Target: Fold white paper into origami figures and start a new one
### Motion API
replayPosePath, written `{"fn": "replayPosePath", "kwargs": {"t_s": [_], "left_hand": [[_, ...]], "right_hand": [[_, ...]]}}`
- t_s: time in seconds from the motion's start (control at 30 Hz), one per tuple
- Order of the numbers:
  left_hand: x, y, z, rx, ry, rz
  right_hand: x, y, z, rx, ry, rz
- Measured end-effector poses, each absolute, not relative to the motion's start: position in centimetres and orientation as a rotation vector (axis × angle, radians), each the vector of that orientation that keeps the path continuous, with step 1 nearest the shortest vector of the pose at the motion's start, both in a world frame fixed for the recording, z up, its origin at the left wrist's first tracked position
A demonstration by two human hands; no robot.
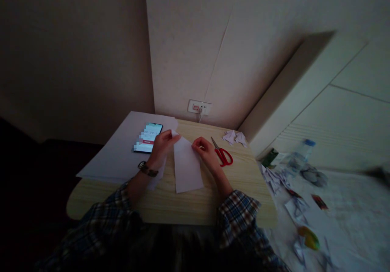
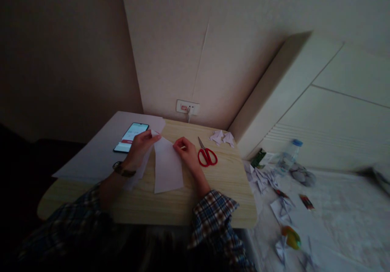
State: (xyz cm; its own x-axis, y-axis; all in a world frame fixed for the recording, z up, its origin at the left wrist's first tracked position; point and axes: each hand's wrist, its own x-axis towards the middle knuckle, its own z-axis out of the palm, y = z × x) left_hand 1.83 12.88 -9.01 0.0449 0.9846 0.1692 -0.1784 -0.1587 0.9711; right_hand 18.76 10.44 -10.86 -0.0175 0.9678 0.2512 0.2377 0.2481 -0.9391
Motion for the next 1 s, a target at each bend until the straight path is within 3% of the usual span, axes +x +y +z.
{"fn": "replayPosePath", "kwargs": {"t_s": [0.4,1.0], "left_hand": [[2.3,12.6,-10.0,1.32,0.994,1.063],[3.1,11.7,-9.8,1.027,0.97,1.102]], "right_hand": [[18.1,10.1,-10.8,-1.18,-1.507,0.893],[18.7,10.2,-10.5,-1.231,-1.535,0.847]]}}
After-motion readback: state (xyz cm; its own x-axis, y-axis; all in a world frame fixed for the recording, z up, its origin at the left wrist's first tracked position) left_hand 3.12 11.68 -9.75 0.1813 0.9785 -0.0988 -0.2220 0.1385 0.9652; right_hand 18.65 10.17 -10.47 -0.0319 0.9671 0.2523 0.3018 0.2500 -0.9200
